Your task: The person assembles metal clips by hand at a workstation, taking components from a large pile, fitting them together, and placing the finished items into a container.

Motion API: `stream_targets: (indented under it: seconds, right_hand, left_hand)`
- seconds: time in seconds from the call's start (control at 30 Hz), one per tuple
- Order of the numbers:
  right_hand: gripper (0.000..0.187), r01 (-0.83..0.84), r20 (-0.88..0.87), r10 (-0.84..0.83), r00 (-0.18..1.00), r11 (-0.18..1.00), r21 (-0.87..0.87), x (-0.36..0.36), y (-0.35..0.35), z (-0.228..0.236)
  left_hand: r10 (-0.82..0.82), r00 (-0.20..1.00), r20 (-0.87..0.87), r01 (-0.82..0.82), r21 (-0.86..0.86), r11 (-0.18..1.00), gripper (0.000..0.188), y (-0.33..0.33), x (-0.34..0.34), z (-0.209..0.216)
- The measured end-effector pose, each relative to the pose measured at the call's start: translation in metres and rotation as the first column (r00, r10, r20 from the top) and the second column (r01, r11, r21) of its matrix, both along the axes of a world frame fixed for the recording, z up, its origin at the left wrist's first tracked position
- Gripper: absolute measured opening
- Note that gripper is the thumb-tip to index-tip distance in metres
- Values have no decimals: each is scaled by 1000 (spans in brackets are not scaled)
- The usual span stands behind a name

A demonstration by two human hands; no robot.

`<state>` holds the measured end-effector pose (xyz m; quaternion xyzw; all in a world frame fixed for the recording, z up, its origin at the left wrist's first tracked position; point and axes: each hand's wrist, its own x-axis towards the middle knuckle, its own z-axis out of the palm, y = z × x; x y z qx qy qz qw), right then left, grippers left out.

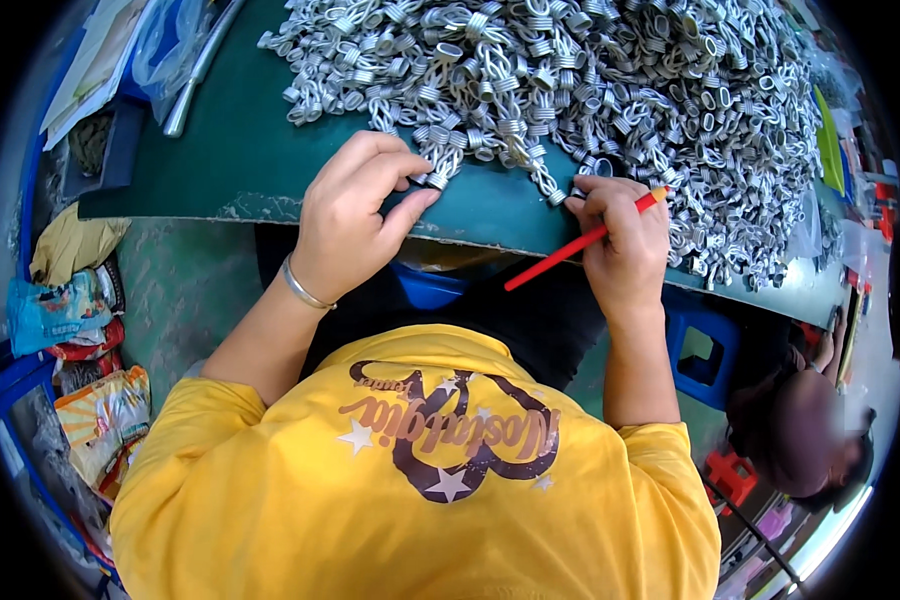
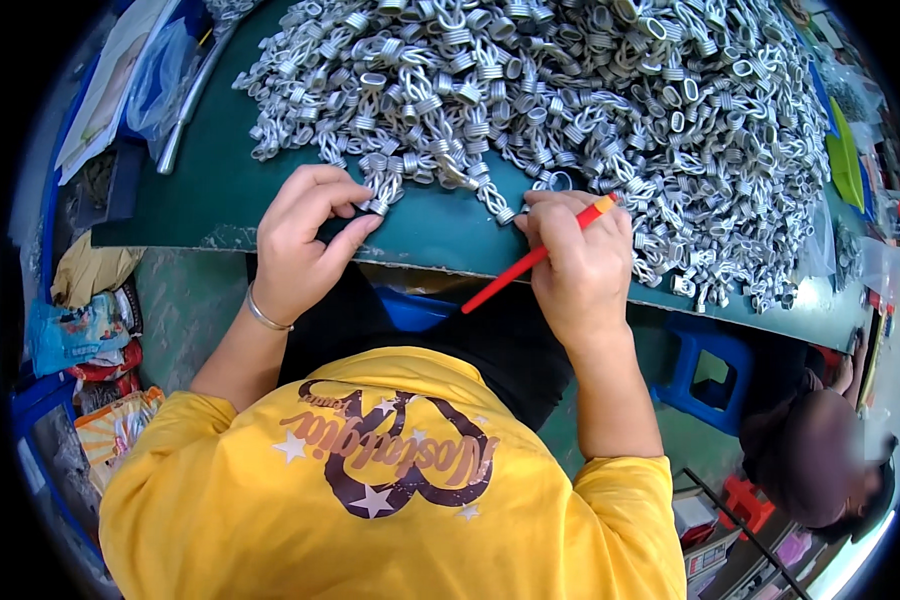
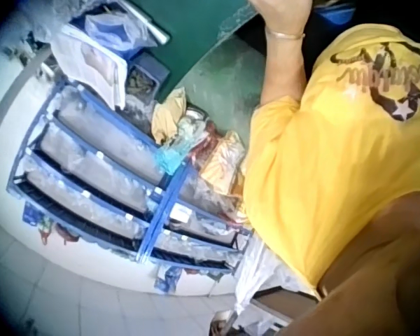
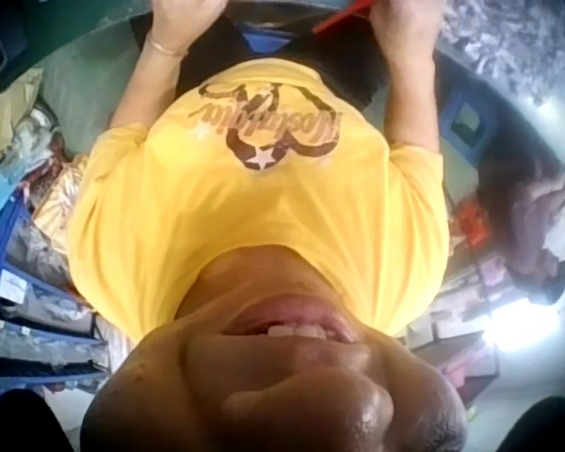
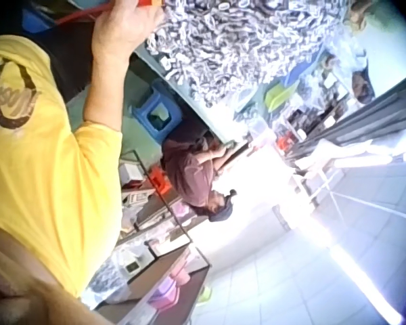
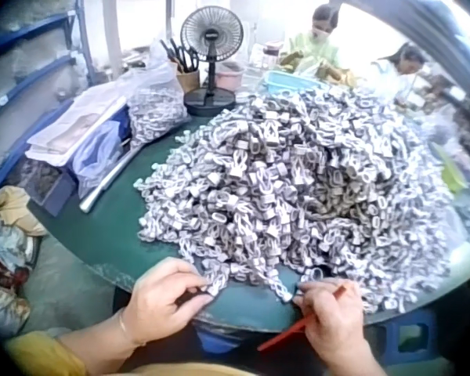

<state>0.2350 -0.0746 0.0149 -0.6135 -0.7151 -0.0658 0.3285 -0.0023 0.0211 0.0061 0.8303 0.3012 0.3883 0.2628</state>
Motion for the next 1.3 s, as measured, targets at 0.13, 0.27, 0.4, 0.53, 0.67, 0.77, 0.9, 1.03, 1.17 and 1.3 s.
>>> stream_targets:
  seconds: [0.13, 0.27, 0.4, 0.53, 0.67, 0.77, 0.9, 1.03, 1.17, 1.3]
  right_hand:
    - [23, 41, -171, -12, 985, 985, 167, -1, -3, 3]
    - [20, 58, -780, 61, 622, 991, 124, -17, -12, 7]
    - [17, -167, -998, 61, 17, 984, 57, -44, -16, 14]
    - [16, -231, -990, 14, -141, 972, 47, -56, -20, 8]
    - [17, -266, -987, -23, -159, 964, 20, -58, -26, 4]
    - [18, -300, -983, -37, -178, 954, 19, -56, -30, 0]
    - [20, -334, -989, 56, -136, 937, 99, -57, -35, -16]
    - [25, -283, -981, 150, 120, 953, 111, -60, -39, -21]
    - [35, -192, -918, 278, 283, 954, 230, -63, -40, -19]
    - [44, -182, -850, 343, 399, 939, 293, -62, -37, -12]
  left_hand:
    - [11, 1000, 23, -13, 64, 998, 23, 0, 1, 0]
    - [35, 994, 104, -42, 67, 997, 28, -7, -2, 3]
    - [-104, 955, 279, 192, -309, 931, 39, -33, 6, 9]
    - [-175, 932, 316, 319, -491, 811, 29, -39, 9, 6]
    - [-150, 931, 333, 327, -577, 749, 23, -41, 6, 8]
    - [-140, 930, 339, 329, -601, 729, 23, -44, 5, 8]
    - [-196, 922, 333, 343, -474, 811, 22, -44, 4, 11]
    - [-272, 908, 318, 387, -392, 835, 23, -42, 3, 13]
    - [-251, 907, 338, 385, -427, 818, 23, -42, 2, 8]
    - [-216, 909, 357, 386, -523, 760, 23, -44, 2, 6]
